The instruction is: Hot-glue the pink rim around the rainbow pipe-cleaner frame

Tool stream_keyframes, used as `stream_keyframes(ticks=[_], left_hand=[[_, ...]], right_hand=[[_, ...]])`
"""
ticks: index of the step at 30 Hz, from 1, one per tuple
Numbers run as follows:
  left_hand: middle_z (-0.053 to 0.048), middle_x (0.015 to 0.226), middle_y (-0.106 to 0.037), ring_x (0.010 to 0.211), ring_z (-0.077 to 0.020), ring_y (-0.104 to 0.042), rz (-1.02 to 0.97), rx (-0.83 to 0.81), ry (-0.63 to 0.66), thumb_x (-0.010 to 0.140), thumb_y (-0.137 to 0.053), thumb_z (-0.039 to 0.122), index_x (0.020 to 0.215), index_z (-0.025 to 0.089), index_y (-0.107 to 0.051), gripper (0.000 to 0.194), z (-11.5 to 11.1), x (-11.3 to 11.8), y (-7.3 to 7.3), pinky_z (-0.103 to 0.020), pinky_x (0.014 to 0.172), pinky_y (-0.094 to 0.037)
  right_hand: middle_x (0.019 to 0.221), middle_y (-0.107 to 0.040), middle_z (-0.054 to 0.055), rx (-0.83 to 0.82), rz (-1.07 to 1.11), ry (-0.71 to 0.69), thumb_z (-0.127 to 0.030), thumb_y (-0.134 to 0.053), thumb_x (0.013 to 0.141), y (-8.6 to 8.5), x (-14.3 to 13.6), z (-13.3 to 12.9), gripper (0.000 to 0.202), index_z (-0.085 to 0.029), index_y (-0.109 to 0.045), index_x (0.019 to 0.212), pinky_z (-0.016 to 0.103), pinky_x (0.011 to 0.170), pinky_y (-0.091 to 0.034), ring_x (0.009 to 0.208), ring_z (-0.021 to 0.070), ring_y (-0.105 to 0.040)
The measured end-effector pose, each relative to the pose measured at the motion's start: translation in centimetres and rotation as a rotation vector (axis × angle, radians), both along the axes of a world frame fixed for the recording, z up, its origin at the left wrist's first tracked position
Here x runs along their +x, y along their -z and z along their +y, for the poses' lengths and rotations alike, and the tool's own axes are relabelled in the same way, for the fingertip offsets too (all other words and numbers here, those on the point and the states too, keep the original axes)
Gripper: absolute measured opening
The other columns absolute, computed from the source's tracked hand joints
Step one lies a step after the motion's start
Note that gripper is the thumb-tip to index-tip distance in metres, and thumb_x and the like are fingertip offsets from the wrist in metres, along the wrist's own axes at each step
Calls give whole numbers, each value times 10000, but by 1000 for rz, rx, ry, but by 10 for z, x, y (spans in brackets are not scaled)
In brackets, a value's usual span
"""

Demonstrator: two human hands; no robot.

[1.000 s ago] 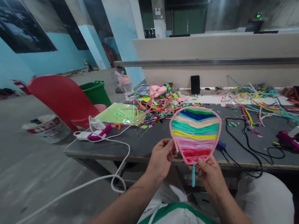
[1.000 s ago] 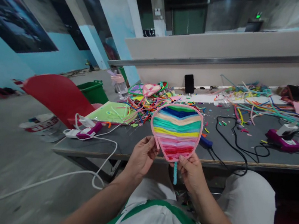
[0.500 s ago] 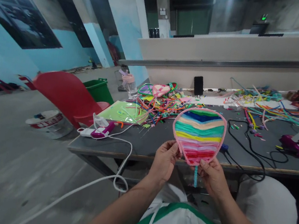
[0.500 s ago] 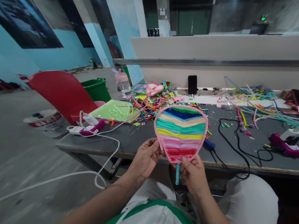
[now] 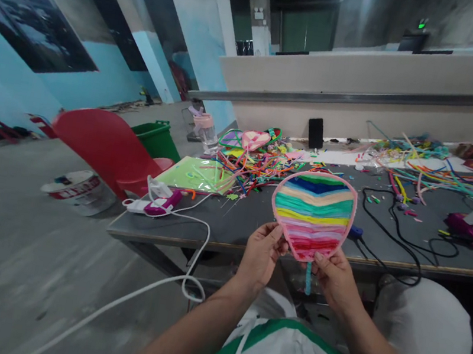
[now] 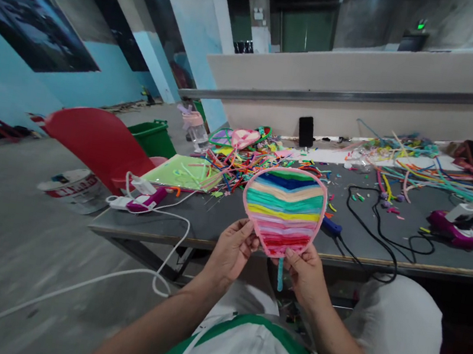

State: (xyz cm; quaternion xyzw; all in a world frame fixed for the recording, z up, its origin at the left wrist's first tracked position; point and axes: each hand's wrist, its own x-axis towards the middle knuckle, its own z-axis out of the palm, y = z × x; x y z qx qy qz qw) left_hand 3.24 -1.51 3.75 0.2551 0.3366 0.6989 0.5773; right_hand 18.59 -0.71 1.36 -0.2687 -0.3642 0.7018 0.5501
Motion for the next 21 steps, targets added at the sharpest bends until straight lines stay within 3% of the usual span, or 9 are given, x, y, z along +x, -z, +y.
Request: stream_keyframes(ticks=[3,10,16,19,21], left_hand=[[26,633,-606,439,-37,-494,16,-12,5,726,-734,284,828,136,-565,247,-1,0,1,-148,425,-351],[37,601,-593,441,-45,-509,56,-48,1,726,-725,345,905,151,-556,314,-1,5,1,-139,392,-325],[48,587,-578,395,-57,-491,243,-83,-47,668,-730,440,876,155,-551,395,0,3,-3,-168,372,-318],[56,497,-540,353,-51,-436,336,-83,-39,684,-716,429,844,141,-567,361,3,-10,-9,-166,359,-292],[61,449,-512,339,-45,-403,419,-85,-21,698,-705,415,830,134,-583,334,5,-23,-15,-163,360,-285]], right_hand=[[600,-581,-63,-7,-5,24,-245,-744,692,7,-1,2,185,-217,-595,797,184,476,-349,498,66,-462],[722,-638,-55,1,33,108,-230,-731,710,15,-10,-3,210,-234,-593,867,198,532,-411,554,75,-513],[1045,-687,-1,13,90,90,-259,-700,746,19,-28,-18,313,-283,-580,1034,315,814,-503,927,159,-638],[1096,-687,33,-5,32,-34,-281,-737,706,28,-30,-18,364,-252,-598,1041,341,875,-493,1010,183,-633],[1056,-702,59,-31,-87,-248,-288,-765,672,30,-19,-14,398,-213,-620,1034,335,855,-503,966,189,-658]])
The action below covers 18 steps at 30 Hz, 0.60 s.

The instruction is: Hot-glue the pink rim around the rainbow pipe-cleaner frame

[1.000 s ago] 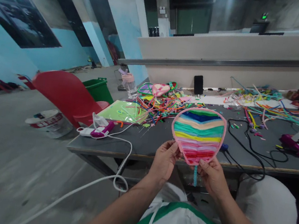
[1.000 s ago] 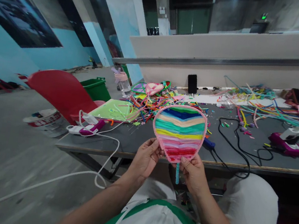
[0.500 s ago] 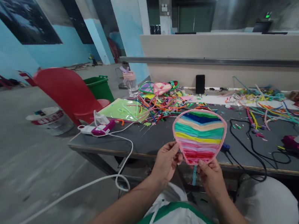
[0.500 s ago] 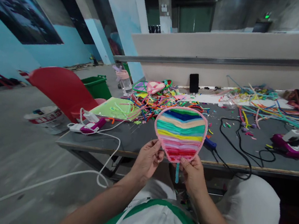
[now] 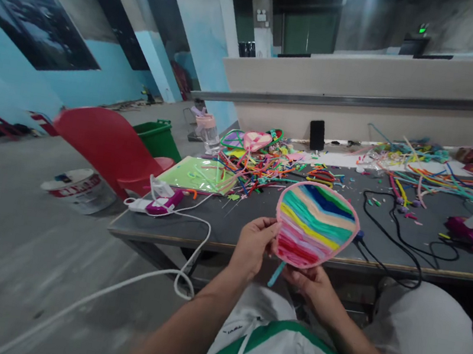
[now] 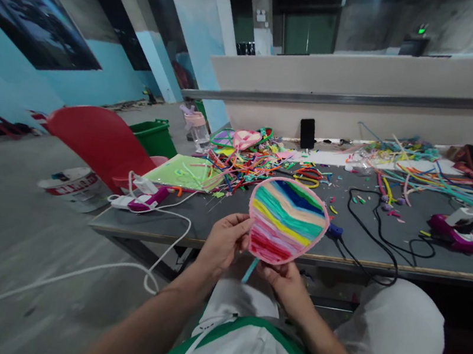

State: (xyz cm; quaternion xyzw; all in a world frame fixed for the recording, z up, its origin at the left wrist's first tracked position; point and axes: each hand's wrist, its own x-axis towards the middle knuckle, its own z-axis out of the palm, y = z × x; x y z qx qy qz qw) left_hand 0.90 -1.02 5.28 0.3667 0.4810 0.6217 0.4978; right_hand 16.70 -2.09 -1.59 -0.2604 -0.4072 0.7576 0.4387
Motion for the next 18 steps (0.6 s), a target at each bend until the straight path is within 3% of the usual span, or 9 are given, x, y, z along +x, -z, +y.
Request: stream_keyframes(ticks=[2,4,7,9,12,14,18], left_hand=[[66,422,-488,328,-41,-377,85,-30,38,690,-709,410,810,131,-599,322,3,-15,-6,-162,357,-279],[77,393,-454,304,-36,-330,169,-74,88,662,-723,413,770,134,-610,319,8,-29,-12,-161,337,-245],[53,418,-488,319,-34,-350,304,-152,208,615,-748,367,725,120,-648,289,20,-43,-17,-155,339,-229],[24,430,-522,328,-48,-384,398,-211,302,594,-749,336,687,107,-674,258,31,-47,-19,-162,343,-243],[-7,467,-577,363,-71,-438,543,-248,408,569,-747,297,661,107,-705,215,53,-44,-20,-176,370,-295],[-11,470,-590,384,-83,-457,643,-240,445,553,-748,277,634,115,-711,185,70,-39,-20,-184,390,-316],[-26,523,-634,468,-120,-525,815,-176,490,544,-735,251,626,134,-720,143,103,-29,-14,-203,445,-359]], right_hand=[[957,-720,70,-18,-225,-330,-336,-729,710,-5,22,6,363,-193,-633,1029,295,690,-535,799,184,-694],[754,-713,50,128,-481,-575,-377,-639,788,-18,49,10,265,-171,-659,953,227,511,-486,563,138,-652],[606,-645,13,284,-659,-637,-397,-551,841,-43,80,12,263,-163,-664,799,200,425,-427,442,104,-563],[581,-614,-1,334,-685,-462,-383,-539,849,-57,87,15,245,-175,-668,862,198,425,-408,445,100,-538],[663,-626,-1,522,-707,103,-313,-608,793,-65,79,29,158,-208,-666,896,229,501,-423,551,123,-541],[755,-659,18,693,-814,396,-260,-610,779,-64,67,46,97,-221,-666,847,273,613,-434,678,159,-574],[820,-652,53,1019,-1035,624,-203,-565,789,-54,40,76,82,-189,-644,807,348,776,-385,836,207,-557]])
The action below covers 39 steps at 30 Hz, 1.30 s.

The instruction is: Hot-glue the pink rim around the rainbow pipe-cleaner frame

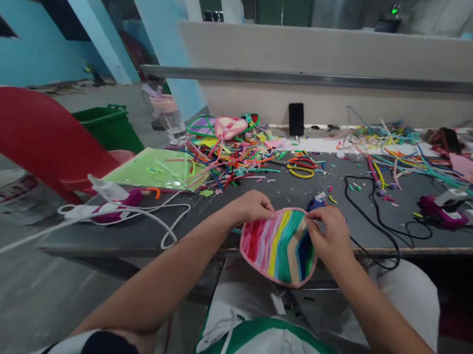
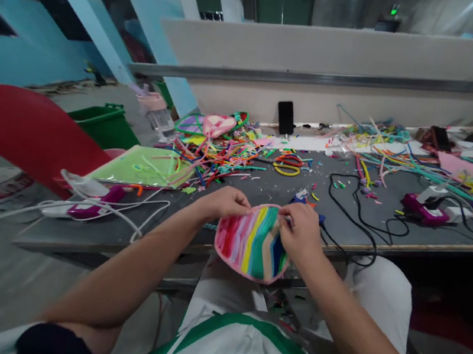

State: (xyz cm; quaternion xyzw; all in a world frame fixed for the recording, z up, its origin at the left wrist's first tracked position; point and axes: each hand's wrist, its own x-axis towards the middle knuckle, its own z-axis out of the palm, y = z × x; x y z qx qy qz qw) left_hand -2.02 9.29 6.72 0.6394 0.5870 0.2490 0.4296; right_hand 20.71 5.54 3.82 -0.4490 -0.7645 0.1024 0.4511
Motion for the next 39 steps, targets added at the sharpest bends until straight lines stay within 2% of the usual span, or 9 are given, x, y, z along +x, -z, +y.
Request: stream_keyframes(ticks=[4,8,15,19,29,34,39], left_hand=[[-24,593,-657,543,-133,-551,79,91,43,592,-694,264,669,160,-706,130,19,3,16,-205,488,-366],[-21,653,-665,603,-140,-554,118,160,62,648,-659,296,704,180,-687,132,20,2,25,-211,533,-374],[-26,776,-697,699,-164,-598,354,387,132,762,-558,254,790,198,-673,130,5,5,18,-242,605,-392],[-37,803,-700,732,-177,-618,379,377,136,792,-542,270,830,193,-652,139,0,7,15,-251,630,-410],[-61,882,-696,826,-218,-640,432,387,76,748,-539,179,887,197,-608,156,-5,11,15,-285,715,-444],[-50,864,-695,802,-204,-634,437,411,94,747,-513,165,887,204,-611,176,-7,10,15,-272,698,-432],[-37,783,-683,726,-187,-612,515,420,81,781,-507,223,827,212,-630,132,-10,13,17,-266,652,-396]], right_hand=[[988,-653,80,82,-201,143,-211,-548,827,8,-23,11,111,-194,-654,855,403,847,-275,960,241,-489],[986,-655,61,91,-361,105,-238,-517,871,8,-34,17,158,-220,-671,907,418,868,-210,968,233,-455],[939,-656,39,93,-554,-52,-172,-505,858,1,-39,37,183,-227,-670,916,424,861,-186,933,213,-447],[904,-647,43,112,-621,-102,-187,-517,847,-3,-40,43,155,-216,-668,871,427,841,-184,913,215,-438],[786,-598,39,171,-730,-172,-151,-510,826,-11,-42,48,137,-183,-605,733,441,864,-195,863,204,-416],[773,-582,27,200,-756,-195,-159,-501,840,-14,-42,49,140,-188,-593,738,467,903,-185,858,201,-426],[787,-587,47,223,-772,-224,-175,-480,864,-11,-44,48,159,-181,-614,778,465,930,-185,870,208,-437]])
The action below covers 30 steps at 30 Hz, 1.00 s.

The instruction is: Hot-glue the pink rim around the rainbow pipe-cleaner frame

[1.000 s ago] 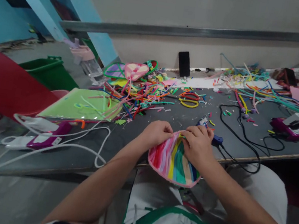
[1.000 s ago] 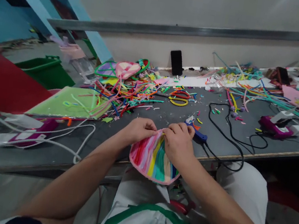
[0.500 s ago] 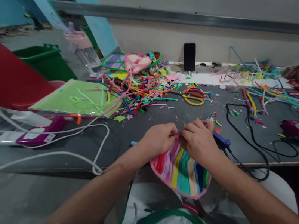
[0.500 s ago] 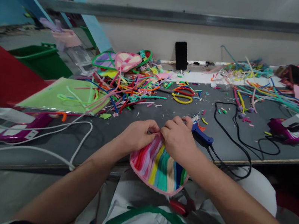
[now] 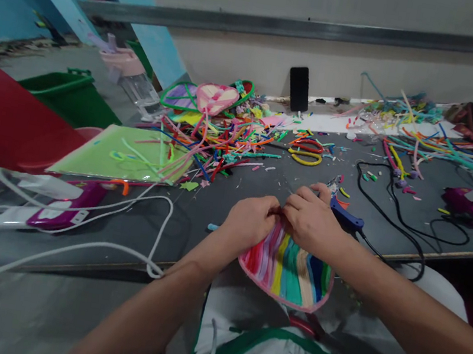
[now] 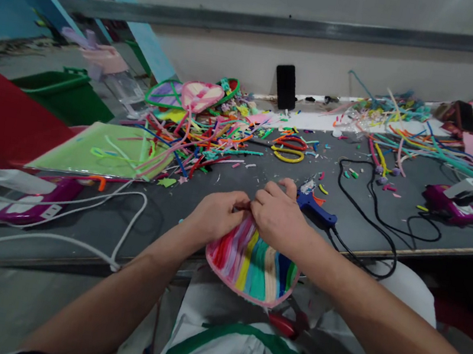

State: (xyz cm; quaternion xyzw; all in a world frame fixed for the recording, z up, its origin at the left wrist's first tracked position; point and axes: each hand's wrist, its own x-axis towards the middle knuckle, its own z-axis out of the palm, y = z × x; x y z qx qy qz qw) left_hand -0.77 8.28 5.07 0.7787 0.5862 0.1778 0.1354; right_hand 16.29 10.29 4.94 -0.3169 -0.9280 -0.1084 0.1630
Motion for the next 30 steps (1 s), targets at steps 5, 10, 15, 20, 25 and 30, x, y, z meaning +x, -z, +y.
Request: stream_keyframes(ticks=[5,10,15,20,25,30], left_hand=[[-23,800,-695,744,-176,-619,1,19,-11,800,-500,246,837,222,-648,155,-2,1,3,-259,657,-386],[1,806,-696,760,-164,-627,-35,7,-8,810,-506,265,846,227,-652,155,-6,-5,1,-247,650,-385],[22,811,-690,749,-146,-618,-86,4,-42,809,-527,278,854,242,-652,138,-14,-7,-3,-228,637,-385],[33,810,-678,730,-127,-605,-91,52,-56,830,-519,289,886,246,-641,142,-25,-4,-8,-217,643,-382],[50,808,-676,722,-108,-602,-35,105,-43,850,-507,272,900,260,-635,138,-31,-1,-8,-208,646,-373],[39,821,-681,727,-107,-606,28,142,-29,865,-498,264,912,254,-631,141,-32,-1,-5,-208,650,-373]], right_hand=[[896,-663,49,-111,231,39,-198,-511,855,1,15,8,147,-200,-656,826,466,922,-248,931,217,-521],[977,-661,65,-352,922,300,-246,-529,839,13,50,5,206,-195,-630,1011,356,794,-440,856,182,-593],[980,-648,58,-652,1144,387,-319,-547,836,34,64,-18,267,-207,-588,1074,336,772,-474,855,179,-602],[1003,-641,67,-605,1071,377,-339,-515,863,37,65,-28,230,-207,-609,1026,336,766,-475,859,184,-606],[944,-632,60,-501,961,376,-310,-509,868,35,62,-30,221,-207,-631,1022,331,737,-474,813,183,-598],[919,-635,60,-400,954,319,-255,-520,860,31,56,-33,191,-199,-638,999,324,757,-469,855,185,-592]])
